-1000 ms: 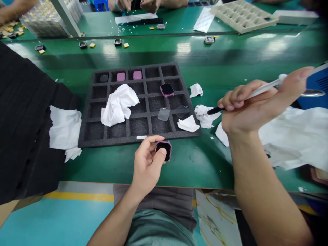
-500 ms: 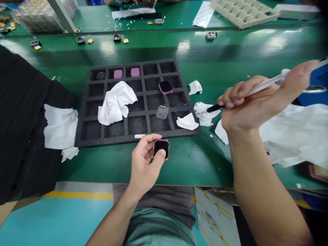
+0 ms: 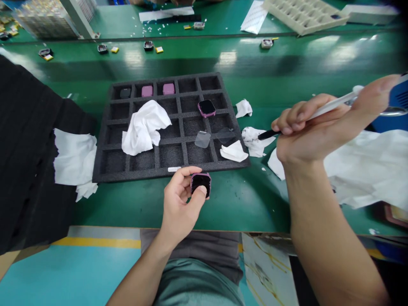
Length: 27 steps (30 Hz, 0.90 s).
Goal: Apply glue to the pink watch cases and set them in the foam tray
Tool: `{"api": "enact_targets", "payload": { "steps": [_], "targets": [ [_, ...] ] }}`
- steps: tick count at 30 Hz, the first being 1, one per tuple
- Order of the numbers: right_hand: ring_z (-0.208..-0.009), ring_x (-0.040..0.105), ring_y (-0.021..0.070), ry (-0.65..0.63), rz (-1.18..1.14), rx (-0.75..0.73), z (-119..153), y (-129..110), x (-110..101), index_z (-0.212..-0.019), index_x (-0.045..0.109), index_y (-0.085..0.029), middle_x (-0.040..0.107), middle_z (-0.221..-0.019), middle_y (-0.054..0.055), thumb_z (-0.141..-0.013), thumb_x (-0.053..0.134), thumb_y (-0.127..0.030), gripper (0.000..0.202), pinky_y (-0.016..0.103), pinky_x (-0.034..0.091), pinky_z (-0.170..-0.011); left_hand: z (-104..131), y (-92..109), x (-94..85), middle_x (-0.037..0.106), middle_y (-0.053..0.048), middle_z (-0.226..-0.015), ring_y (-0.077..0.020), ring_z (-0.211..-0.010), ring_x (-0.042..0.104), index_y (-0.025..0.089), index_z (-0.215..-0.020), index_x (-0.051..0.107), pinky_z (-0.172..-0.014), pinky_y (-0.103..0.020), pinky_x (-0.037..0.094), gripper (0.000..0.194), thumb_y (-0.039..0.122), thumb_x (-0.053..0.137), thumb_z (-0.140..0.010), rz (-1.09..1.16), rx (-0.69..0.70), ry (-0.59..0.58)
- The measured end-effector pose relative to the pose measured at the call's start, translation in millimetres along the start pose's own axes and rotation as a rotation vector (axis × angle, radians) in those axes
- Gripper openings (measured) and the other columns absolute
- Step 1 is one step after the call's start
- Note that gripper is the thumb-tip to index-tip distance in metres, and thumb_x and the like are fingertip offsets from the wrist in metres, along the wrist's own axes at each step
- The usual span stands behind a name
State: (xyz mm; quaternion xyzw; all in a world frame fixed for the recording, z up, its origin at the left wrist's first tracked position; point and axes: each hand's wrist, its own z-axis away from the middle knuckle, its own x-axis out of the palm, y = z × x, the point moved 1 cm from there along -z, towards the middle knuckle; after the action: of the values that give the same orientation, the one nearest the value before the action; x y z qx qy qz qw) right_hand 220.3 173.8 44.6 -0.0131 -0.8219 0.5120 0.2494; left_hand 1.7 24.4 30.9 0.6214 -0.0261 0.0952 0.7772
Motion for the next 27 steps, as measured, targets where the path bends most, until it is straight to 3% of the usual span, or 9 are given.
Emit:
{"api": "enact_targets", "payload": {
  "steps": [6,14,27],
  "targets": [
    [-0.028,0.027,0.01,0.028,0.03,-0.017,-6.0,5.6,-2.9,-0.037,0.041,-0.027,0.019,-0.032,-0.006,-0.059,0.038,-0.108,0.084,0.027,0.017,-0.029,0.5,-2.1,-0.9,0.072,-0.003,-0.081,-0.0136,-0.066,0.067,0.018,-0.107,0.064,-0.058,-0.023,0.056,0.023,0.029,0.07,-0.088,0.058,0.046,-0.023],
    [-0.027,0.025,0.01,0.035,0.032,-0.034,-4.9,8.4,-3.4,-0.038,0.037,-0.027,0.017,-0.031,-0.006,-0.061,0.035,-0.108,0.084,0.026,0.014,-0.027,0.8,-2.2,-1.2,0.068,-0.001,-0.078,-0.0126,-0.066,0.061,0.018,-0.095,0.064,-0.06,-0.023,0.05,0.009,0.024,0.068,-0.09,-0.006,0.097,0.003],
    [-0.027,0.025,0.0096,0.052,0.038,-0.015,-3.8,5.5,-1.3,-0.038,0.039,-0.027,0.019,-0.031,-0.006,-0.06,0.04,-0.107,0.083,0.027,0.015,-0.027,0.7,-0.8,-2.6,0.067,-0.001,-0.078,-0.0127,-0.067,0.059,0.019,-0.094,0.064,-0.06,-0.023,0.047,0.008,0.023,0.067,-0.088,-0.052,0.106,0.011]
  ]
}}
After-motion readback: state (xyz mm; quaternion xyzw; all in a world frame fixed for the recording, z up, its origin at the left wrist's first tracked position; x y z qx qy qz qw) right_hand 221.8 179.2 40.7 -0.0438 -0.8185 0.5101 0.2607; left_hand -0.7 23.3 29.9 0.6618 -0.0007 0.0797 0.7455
